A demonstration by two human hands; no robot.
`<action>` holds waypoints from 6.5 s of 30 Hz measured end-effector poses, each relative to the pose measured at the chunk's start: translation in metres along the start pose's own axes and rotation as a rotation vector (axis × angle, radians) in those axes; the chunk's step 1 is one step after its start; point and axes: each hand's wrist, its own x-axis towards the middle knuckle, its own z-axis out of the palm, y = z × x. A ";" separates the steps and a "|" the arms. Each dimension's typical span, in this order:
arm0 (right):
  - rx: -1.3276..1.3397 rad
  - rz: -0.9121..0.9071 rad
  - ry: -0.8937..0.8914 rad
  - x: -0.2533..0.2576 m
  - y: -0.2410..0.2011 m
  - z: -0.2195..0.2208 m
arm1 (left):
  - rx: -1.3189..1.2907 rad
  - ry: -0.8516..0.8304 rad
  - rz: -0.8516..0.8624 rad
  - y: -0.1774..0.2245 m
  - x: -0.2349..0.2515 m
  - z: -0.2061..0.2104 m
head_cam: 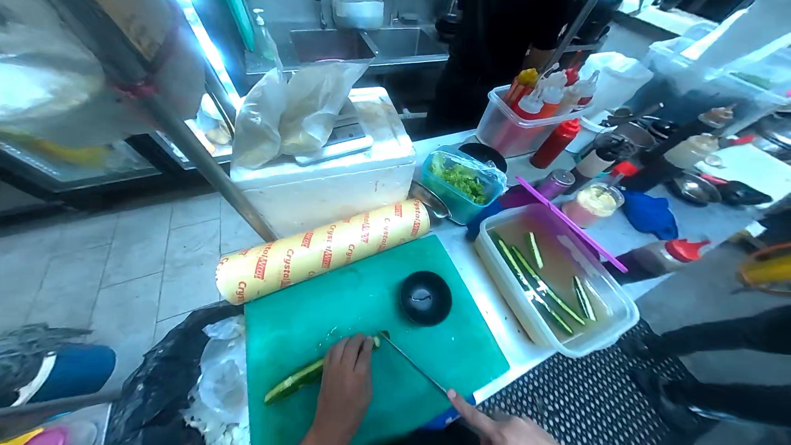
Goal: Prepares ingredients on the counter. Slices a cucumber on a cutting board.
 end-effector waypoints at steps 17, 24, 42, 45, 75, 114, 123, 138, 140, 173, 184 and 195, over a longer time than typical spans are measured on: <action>-0.075 0.002 0.002 0.000 0.001 0.010 | -0.015 0.028 0.127 -0.015 -0.005 -0.005; 0.020 -0.073 -0.013 -0.008 0.005 0.001 | -0.102 0.042 0.050 -0.011 -0.014 -0.005; 0.023 -0.060 -0.093 0.000 0.015 0.007 | -0.087 0.043 0.119 -0.020 -0.019 -0.010; 0.050 -0.067 -0.086 -0.004 0.015 0.001 | -0.097 0.038 0.024 -0.009 -0.023 -0.014; 0.153 -0.142 -0.142 -0.001 0.012 -0.008 | -0.032 0.079 -0.022 -0.001 -0.041 -0.014; -0.006 -0.130 -0.153 0.014 0.009 0.003 | -0.024 -0.033 0.052 -0.019 -0.041 -0.031; 0.149 -0.163 -0.208 0.008 0.011 -0.013 | -0.107 0.051 -0.032 -0.009 -0.052 -0.028; 0.035 -0.192 -0.236 0.024 0.011 -0.003 | 0.005 -0.029 -0.048 -0.015 -0.054 -0.038; 0.026 -0.187 -0.191 0.032 0.008 0.000 | -0.007 -0.021 0.004 -0.025 -0.043 -0.035; 0.110 -0.176 -0.221 0.019 0.021 -0.001 | 0.003 0.007 -0.056 -0.022 -0.045 -0.037; 0.105 -0.181 -0.269 0.037 -0.006 -0.028 | -0.117 0.050 0.013 -0.021 -0.055 -0.034; 0.147 -0.151 -0.291 0.024 0.019 -0.007 | -0.043 -0.025 -0.049 -0.022 -0.046 -0.041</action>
